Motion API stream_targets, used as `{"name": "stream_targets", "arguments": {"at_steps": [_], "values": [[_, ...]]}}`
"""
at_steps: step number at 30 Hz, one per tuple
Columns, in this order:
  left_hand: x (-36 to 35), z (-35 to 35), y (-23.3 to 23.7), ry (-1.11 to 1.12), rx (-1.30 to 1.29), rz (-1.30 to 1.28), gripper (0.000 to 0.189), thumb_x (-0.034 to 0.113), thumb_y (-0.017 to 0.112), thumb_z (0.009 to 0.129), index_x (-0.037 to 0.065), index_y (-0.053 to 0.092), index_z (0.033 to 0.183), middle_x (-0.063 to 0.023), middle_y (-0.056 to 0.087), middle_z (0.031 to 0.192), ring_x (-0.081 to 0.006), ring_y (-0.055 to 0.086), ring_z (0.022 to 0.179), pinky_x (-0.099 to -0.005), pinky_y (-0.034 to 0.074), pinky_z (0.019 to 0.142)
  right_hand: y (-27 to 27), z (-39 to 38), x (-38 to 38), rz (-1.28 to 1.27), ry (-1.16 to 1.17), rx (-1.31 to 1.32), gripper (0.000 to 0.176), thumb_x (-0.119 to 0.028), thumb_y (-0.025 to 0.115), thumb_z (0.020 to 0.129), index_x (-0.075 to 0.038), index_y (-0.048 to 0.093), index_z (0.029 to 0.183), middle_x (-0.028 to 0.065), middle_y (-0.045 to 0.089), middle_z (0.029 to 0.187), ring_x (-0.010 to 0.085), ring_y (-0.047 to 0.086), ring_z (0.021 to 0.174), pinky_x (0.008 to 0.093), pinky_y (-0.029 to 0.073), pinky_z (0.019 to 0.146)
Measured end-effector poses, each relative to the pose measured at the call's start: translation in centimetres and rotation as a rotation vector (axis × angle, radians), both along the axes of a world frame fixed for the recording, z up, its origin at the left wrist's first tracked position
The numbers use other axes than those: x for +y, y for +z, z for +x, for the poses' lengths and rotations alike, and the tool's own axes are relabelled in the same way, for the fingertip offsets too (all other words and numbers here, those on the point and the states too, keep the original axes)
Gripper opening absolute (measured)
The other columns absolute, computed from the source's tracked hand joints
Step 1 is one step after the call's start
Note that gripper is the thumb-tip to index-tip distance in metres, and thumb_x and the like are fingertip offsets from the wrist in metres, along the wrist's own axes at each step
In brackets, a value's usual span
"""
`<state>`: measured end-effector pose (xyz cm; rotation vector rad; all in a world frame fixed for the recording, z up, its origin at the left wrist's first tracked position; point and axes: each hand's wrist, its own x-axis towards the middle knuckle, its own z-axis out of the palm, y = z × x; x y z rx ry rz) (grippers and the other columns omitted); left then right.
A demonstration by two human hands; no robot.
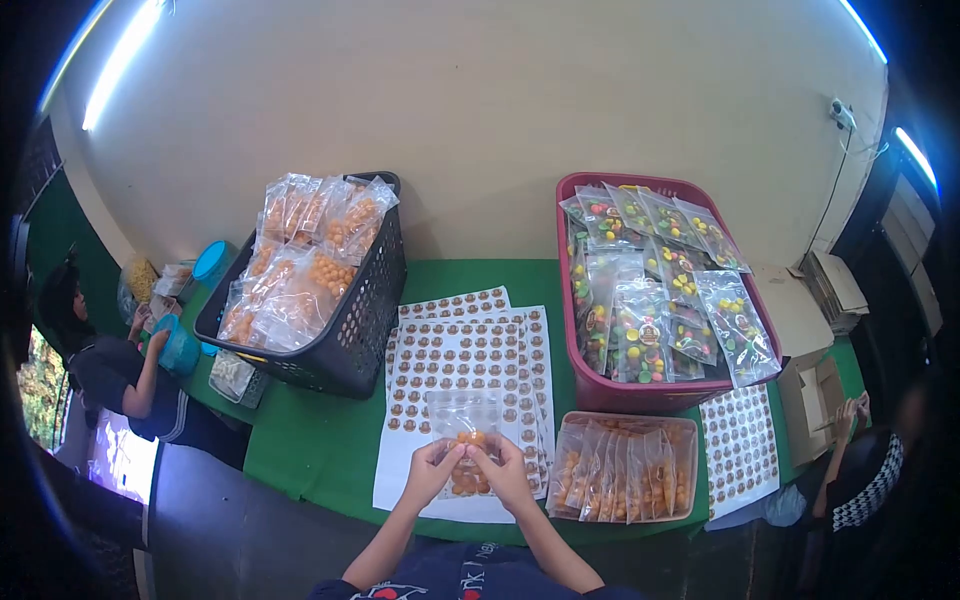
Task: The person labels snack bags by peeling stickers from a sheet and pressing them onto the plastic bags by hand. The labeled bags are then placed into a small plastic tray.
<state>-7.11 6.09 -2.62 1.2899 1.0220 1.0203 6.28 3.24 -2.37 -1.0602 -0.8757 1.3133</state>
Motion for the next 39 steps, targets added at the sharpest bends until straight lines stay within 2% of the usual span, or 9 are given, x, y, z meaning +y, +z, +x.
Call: {"name": "stream_targets", "arguments": {"at_steps": [4,10,19,22,25,28,31,34,39], "values": [[0.1,-0.4,0.7,-0.001,0.123,-0.044,0.022,0.02,0.059,0.083,-0.001,0.063,0.086,0.0048,0.052,0.056,0.0009,0.041,0.048,-0.0159,0.03,0.042,0.0,0.0,-0.1,-0.032,0.024,-0.009,0.026,-0.013,0.062,0.08,0.0,0.054,0.102,0.0037,0.058,0.092,0.0078,0.054,0.084,0.0223,0.045,0.069],[-0.2,0.0,0.7,0.069,-0.043,-0.072,0.023,0.022,0.059,0.084,-0.001,0.063,0.086,0.0023,0.055,0.061,0.0001,0.042,0.05,-0.0162,0.032,0.043,0.4,0.3,-0.4,0.038,0.125,-0.026,0.037,-0.008,0.065,0.076,0.001,0.049,0.109,0.0044,0.055,0.098,0.0092,0.053,0.087,0.0237,0.047,0.071],[-0.1,-2.1,1.4,-0.266,-0.049,-0.23,0.029,0.016,0.055,0.086,-0.001,0.052,0.108,-0.0046,0.059,0.098,-0.0085,0.056,0.087,-0.022,0.044,0.077,0.6,1.6,-0.6,-0.002,0.167,-0.026,0.031,-0.011,0.063,0.079,0.001,0.052,0.105,0.0034,0.055,0.093,0.0073,0.053,0.084,0.022,0.046,0.071],[0.0,-2.2,1.4,-0.308,-0.026,-0.249,0.03,0.016,0.055,0.085,0.001,0.052,0.111,-0.0042,0.059,0.1,-0.0088,0.055,0.09,-0.0227,0.044,0.078,0.9,2.0,-0.5,-0.012,0.157,-0.026,0.026,-0.013,0.063,0.079,0.001,0.056,0.1,0.0018,0.056,0.089,0.0063,0.053,0.081,0.0207,0.045,0.069],[0.1,-1.4,1.6,-0.161,-0.077,-0.14,0.028,0.016,0.055,0.085,0.003,0.053,0.11,-0.0035,0.059,0.1,-0.0098,0.055,0.091,-0.0232,0.044,0.078,1.0,1.9,-0.5,0.005,0.151,-0.029,0.023,-0.014,0.063,0.079,0.0,0.058,0.097,0.0009,0.057,0.086,0.0054,0.053,0.08,0.0189,0.044,0.066],[0.5,-0.8,2.8,0.033,-0.331,-0.256,0.025,0.019,0.056,0.085,0.004,0.056,0.106,-0.0033,0.058,0.099,-0.01,0.053,0.092,-0.0246,0.042,0.08,-0.7,2.2,-0.8,-0.031,0.288,-0.136,0.031,-0.02,0.065,0.077,-0.001,0.058,0.1,0.0027,0.058,0.09,0.0074,0.053,0.084,0.0208,0.042,0.068],[1.0,-0.2,1.8,0.013,-0.36,-0.233,0.019,0.016,0.058,0.084,0.003,0.058,0.098,-0.0042,0.06,0.091,-0.0108,0.055,0.087,-0.0242,0.043,0.078,-1.1,2.2,-1.5,0.075,0.226,-0.339,0.038,-0.027,0.068,0.074,-0.002,0.058,0.101,0.005,0.059,0.093,0.0101,0.053,0.087,0.0243,0.041,0.073],[0.4,1.4,2.1,-0.064,-0.27,-0.185,0.015,0.014,0.058,0.083,0.002,0.059,0.092,-0.0035,0.061,0.084,-0.0102,0.056,0.082,-0.0237,0.043,0.077,0.1,3.3,-2.1,0.071,0.031,-0.316,0.045,-0.033,0.069,0.072,-0.002,0.057,0.102,0.0065,0.059,0.095,0.0124,0.053,0.09,0.0275,0.04,0.077],[-1.6,4.0,2.1,-0.218,-0.238,-0.207,0.01,0.011,0.06,0.082,0.003,0.06,0.088,-0.0032,0.062,0.085,-0.0098,0.057,0.083,-0.0235,0.043,0.077,1.8,4.7,-3.5,0.067,-0.139,-0.117,0.01,-0.006,0.061,0.08,-0.001,0.06,0.088,0.0015,0.061,0.08,0.0066,0.056,0.073,0.0193,0.043,0.067]]}}
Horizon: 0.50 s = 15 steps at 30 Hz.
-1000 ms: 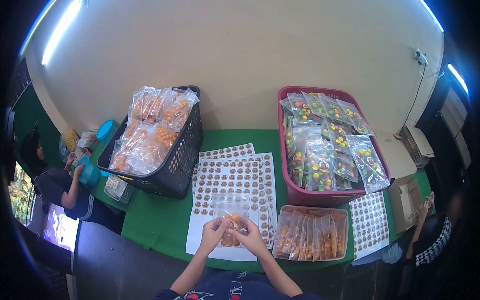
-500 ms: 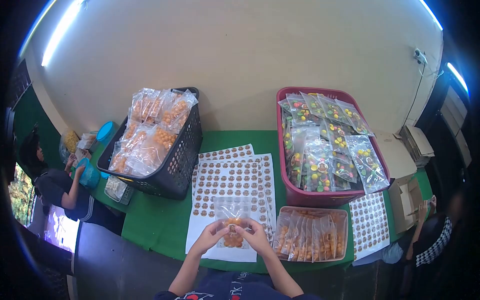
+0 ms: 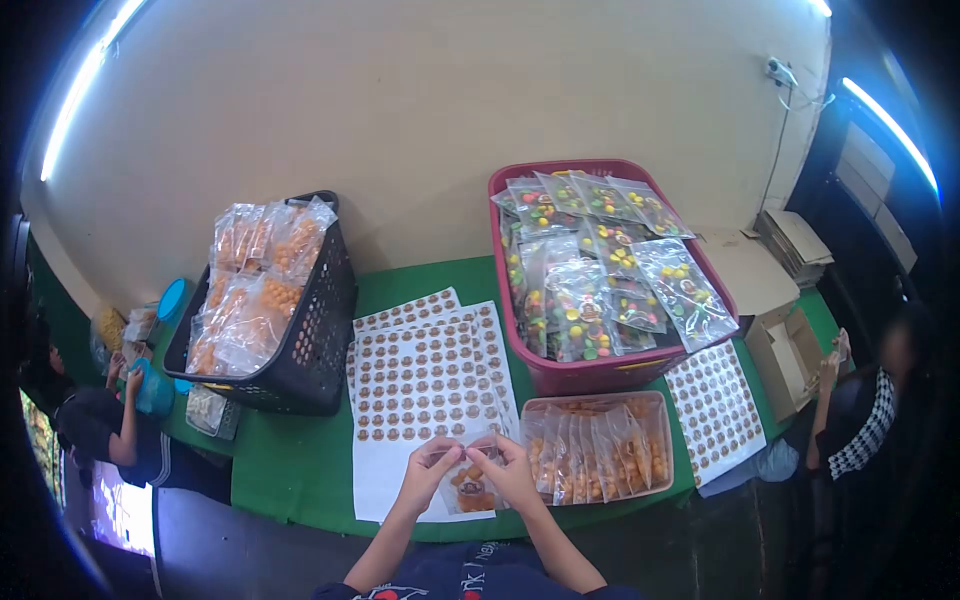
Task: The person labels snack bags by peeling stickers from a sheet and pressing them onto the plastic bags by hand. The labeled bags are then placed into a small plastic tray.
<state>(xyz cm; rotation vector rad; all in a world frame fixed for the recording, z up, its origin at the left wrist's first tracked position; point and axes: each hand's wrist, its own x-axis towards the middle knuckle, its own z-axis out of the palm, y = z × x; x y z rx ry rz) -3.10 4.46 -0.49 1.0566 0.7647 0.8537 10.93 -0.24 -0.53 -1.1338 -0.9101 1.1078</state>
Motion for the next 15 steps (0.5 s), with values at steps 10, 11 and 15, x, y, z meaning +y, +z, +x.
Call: {"name": "stream_targets", "arguments": {"at_steps": [10,11,15], "values": [[-1.9,2.8,0.1,-0.051,0.005,0.029,0.01,0.008,0.06,0.081,0.001,0.06,0.088,-0.0035,0.062,0.084,-0.0091,0.057,0.08,-0.0224,0.045,0.073,-0.2,0.8,-2.9,-0.021,-0.199,0.096,0.009,-0.007,0.061,0.079,-0.001,0.06,0.084,0.0021,0.06,0.08,0.0064,0.054,0.074,0.0201,0.043,0.066],[-2.1,2.8,0.2,-0.044,-0.006,0.019,0.009,0.008,0.06,0.081,0.001,0.06,0.087,-0.0036,0.062,0.084,-0.0092,0.057,0.08,-0.0223,0.045,0.072,0.0,1.0,-3.1,-0.03,-0.196,0.079,0.009,-0.007,0.061,0.079,0.0,0.06,0.084,0.0022,0.06,0.08,0.0064,0.054,0.074,0.0201,0.043,0.066],[-2.3,2.5,1.0,-0.015,0.001,0.004,0.009,0.007,0.06,0.08,0.001,0.061,0.086,-0.0037,0.062,0.083,-0.0091,0.057,0.079,-0.0223,0.045,0.071,0.6,1.0,-3.1,0.001,-0.182,0.024,0.007,-0.006,0.062,0.078,0.001,0.061,0.081,0.0022,0.06,0.079,0.0064,0.054,0.074,0.02,0.042,0.065]]}}
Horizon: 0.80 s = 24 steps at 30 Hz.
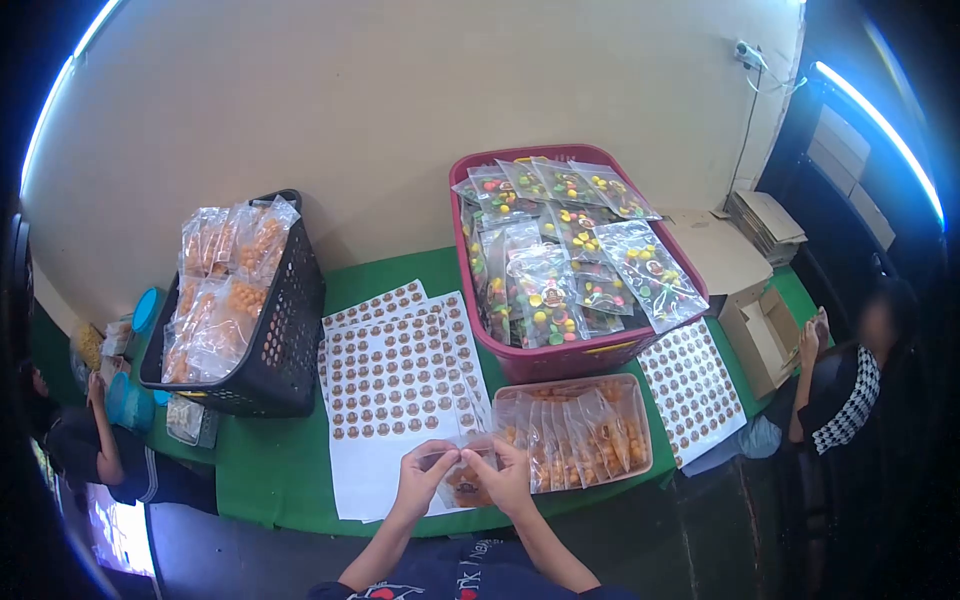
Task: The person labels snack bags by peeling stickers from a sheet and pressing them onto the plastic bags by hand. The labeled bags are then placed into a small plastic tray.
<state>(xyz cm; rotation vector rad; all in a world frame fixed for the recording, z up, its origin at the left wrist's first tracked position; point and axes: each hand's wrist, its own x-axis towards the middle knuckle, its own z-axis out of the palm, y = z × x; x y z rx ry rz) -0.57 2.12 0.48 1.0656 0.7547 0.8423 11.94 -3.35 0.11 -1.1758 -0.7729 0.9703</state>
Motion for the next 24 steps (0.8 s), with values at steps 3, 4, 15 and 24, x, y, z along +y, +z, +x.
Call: {"name": "stream_targets", "arguments": {"at_steps": [3,4,15,24], "values": [[0.4,-0.6,0.7,0.052,0.005,0.056,0.009,0.006,0.061,0.079,0.0,0.061,0.086,-0.0037,0.062,0.083,-0.0085,0.057,0.078,-0.0219,0.045,0.07,0.4,-0.4,0.8,0.017,-0.018,0.0,0.007,-0.003,0.063,0.075,0.001,0.062,0.08,0.0018,0.059,0.077,0.0069,0.054,0.073,0.0201,0.04,0.066],[0.5,-0.9,0.9,0.077,0.019,0.082,0.009,0.006,0.062,0.079,0.0,0.061,0.086,-0.0037,0.061,0.083,-0.0083,0.057,0.077,-0.0217,0.045,0.069,0.6,-0.5,1.1,0.042,-0.008,0.007,0.007,-0.003,0.063,0.075,0.001,0.062,0.08,0.0019,0.059,0.077,0.007,0.053,0.073,0.0202,0.04,0.067],[1.7,-2.1,1.4,0.238,0.123,0.347,0.011,0.005,0.062,0.078,-0.003,0.063,0.086,-0.0061,0.062,0.084,-0.0084,0.058,0.075,-0.0198,0.047,0.063,1.6,0.0,2.2,0.194,-0.088,-0.024,0.007,0.001,0.062,0.073,0.002,0.063,0.08,0.0052,0.06,0.08,0.0104,0.053,0.075,0.0231,0.04,0.071],[2.6,-2.8,1.8,0.18,0.021,0.4,0.011,0.004,0.058,0.081,-0.002,0.063,0.088,-0.0076,0.062,0.087,-0.0121,0.058,0.081,-0.024,0.045,0.073,3.8,1.0,1.4,0.27,-0.103,-0.4,0.007,0.0,0.06,0.075,0.003,0.064,0.081,0.0082,0.061,0.076,0.0133,0.056,0.075,0.0241,0.042,0.07]]}}
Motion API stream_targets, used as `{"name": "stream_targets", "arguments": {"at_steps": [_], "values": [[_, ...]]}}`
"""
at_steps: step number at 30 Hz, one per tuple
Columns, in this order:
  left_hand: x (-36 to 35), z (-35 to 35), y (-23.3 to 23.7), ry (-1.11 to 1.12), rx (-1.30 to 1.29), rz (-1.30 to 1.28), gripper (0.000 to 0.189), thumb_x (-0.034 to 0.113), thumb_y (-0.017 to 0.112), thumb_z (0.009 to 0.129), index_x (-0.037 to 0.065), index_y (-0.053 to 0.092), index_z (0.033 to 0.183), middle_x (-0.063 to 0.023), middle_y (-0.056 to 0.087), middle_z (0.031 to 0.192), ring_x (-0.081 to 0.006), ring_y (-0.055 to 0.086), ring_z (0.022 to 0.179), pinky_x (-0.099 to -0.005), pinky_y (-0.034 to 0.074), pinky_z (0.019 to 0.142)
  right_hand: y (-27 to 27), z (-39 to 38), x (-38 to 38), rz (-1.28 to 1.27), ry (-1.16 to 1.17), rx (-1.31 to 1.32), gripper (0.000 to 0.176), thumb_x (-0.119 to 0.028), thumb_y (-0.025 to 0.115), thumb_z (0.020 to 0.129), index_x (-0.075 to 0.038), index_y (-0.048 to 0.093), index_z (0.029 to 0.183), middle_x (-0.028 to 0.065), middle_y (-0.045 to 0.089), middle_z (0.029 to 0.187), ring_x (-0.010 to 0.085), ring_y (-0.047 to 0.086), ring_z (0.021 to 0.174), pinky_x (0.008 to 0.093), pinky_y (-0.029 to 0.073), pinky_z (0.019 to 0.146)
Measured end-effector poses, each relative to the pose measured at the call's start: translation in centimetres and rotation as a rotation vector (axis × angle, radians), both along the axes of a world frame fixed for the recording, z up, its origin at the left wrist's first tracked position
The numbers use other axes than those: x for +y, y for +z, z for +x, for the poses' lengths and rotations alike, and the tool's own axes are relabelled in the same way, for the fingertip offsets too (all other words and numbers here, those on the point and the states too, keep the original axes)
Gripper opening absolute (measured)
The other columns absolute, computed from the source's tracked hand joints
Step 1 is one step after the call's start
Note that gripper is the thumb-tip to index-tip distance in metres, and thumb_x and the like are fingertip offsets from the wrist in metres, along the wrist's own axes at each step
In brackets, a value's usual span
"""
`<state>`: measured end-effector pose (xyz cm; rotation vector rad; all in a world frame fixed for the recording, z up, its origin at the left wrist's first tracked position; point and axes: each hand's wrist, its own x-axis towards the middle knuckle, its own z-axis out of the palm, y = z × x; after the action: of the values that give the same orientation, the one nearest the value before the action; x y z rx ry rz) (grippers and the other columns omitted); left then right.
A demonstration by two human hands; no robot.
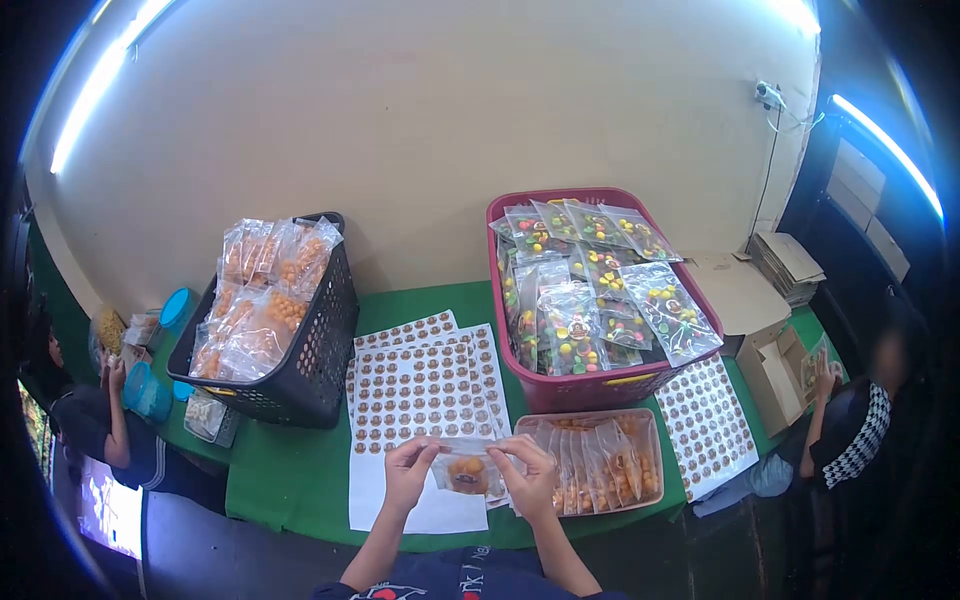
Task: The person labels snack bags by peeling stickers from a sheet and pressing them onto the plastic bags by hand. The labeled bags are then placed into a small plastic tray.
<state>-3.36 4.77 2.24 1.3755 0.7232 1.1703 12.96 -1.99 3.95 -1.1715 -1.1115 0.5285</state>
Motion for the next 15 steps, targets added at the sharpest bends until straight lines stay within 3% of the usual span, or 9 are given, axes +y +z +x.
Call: {"name": "stream_targets", "arguments": {"at_steps": [2,5,8,9,10,11,14,15], "values": [[0.0,-0.3,-0.5,-0.002,-0.011,0.021,0.014,0.004,0.058,0.08,-0.002,0.061,0.092,-0.0082,0.061,0.092,-0.0127,0.056,0.088,-0.0262,0.044,0.077,-0.1,-0.1,0.0,-0.004,-0.051,-0.003,0.007,0.0,0.06,0.075,0.003,0.063,0.08,0.0085,0.061,0.076,0.0142,0.056,0.075,0.0245,0.042,0.069],[0.4,0.3,1.1,0.241,-0.005,0.166,0.026,0.004,0.061,0.077,0.0,0.056,0.102,-0.0097,0.056,0.104,-0.0157,0.053,0.094,-0.0279,0.043,0.077,-0.3,-0.5,0.4,-0.032,-0.147,0.079,0.009,-0.001,0.06,0.076,0.004,0.063,0.082,0.0094,0.061,0.078,0.0159,0.057,0.075,0.0251,0.044,0.068],[0.2,-0.6,2.2,0.046,0.402,0.412,0.04,0.007,0.065,0.071,0.004,0.053,0.109,-0.0098,0.052,0.111,-0.0186,0.051,0.099,-0.0299,0.043,0.079,0.4,-1.4,0.5,-0.059,-0.094,0.039,0.013,-0.002,0.06,0.075,0.002,0.063,0.088,0.0114,0.06,0.085,0.0181,0.057,0.078,0.0265,0.045,0.07],[-0.4,0.0,2.7,0.017,0.383,0.443,0.046,0.009,0.068,0.069,0.005,0.052,0.111,-0.0098,0.053,0.108,-0.0208,0.052,0.098,-0.0309,0.043,0.079,0.5,-2.2,0.6,-0.073,-0.015,-0.001,0.016,-0.002,0.06,0.075,0.002,0.063,0.09,0.0122,0.059,0.089,0.0189,0.057,0.081,0.0274,0.044,0.072],[-0.6,0.2,2.2,0.042,0.387,0.419,0.044,0.01,0.068,0.069,0.004,0.053,0.111,-0.0105,0.054,0.107,-0.0221,0.052,0.098,-0.0312,0.043,0.08,0.4,-3.0,0.7,-0.087,0.062,-0.042,0.018,-0.003,0.06,0.075,0.001,0.063,0.093,0.013,0.058,0.093,0.0198,0.056,0.084,0.0283,0.044,0.074],[-0.7,0.2,1.1,0.067,0.389,0.397,0.043,0.01,0.067,0.07,0.003,0.053,0.11,-0.0112,0.054,0.106,-0.0234,0.053,0.099,-0.0315,0.043,0.081,0.0,-3.6,1.1,0.009,0.061,-0.243,0.024,-0.006,0.063,0.074,-0.004,0.063,0.098,0.0136,0.052,0.105,0.0214,0.052,0.092,0.031,0.042,0.08],[-0.2,-0.6,-0.7,0.149,0.335,0.265,0.022,0.01,0.06,0.078,-0.001,0.059,0.097,-0.0119,0.06,0.094,-0.0208,0.057,0.089,-0.0287,0.044,0.078,-1.0,-3.8,1.2,-0.024,-0.026,-0.383,0.029,-0.01,0.066,0.072,-0.005,0.061,0.101,0.0129,0.048,0.109,0.0223,0.049,0.096,0.0318,0.039,0.084],[-0.2,-0.9,-0.7,0.133,0.273,0.175,0.018,0.009,0.058,0.08,-0.002,0.059,0.095,-0.0116,0.06,0.092,-0.0195,0.058,0.086,-0.0279,0.044,0.077,-1.4,-3.7,1.4,-0.034,-0.089,-0.309,0.035,-0.013,0.069,0.07,-0.004,0.058,0.102,0.0115,0.047,0.109,0.0203,0.048,0.096,0.0305,0.039,0.082]]}}
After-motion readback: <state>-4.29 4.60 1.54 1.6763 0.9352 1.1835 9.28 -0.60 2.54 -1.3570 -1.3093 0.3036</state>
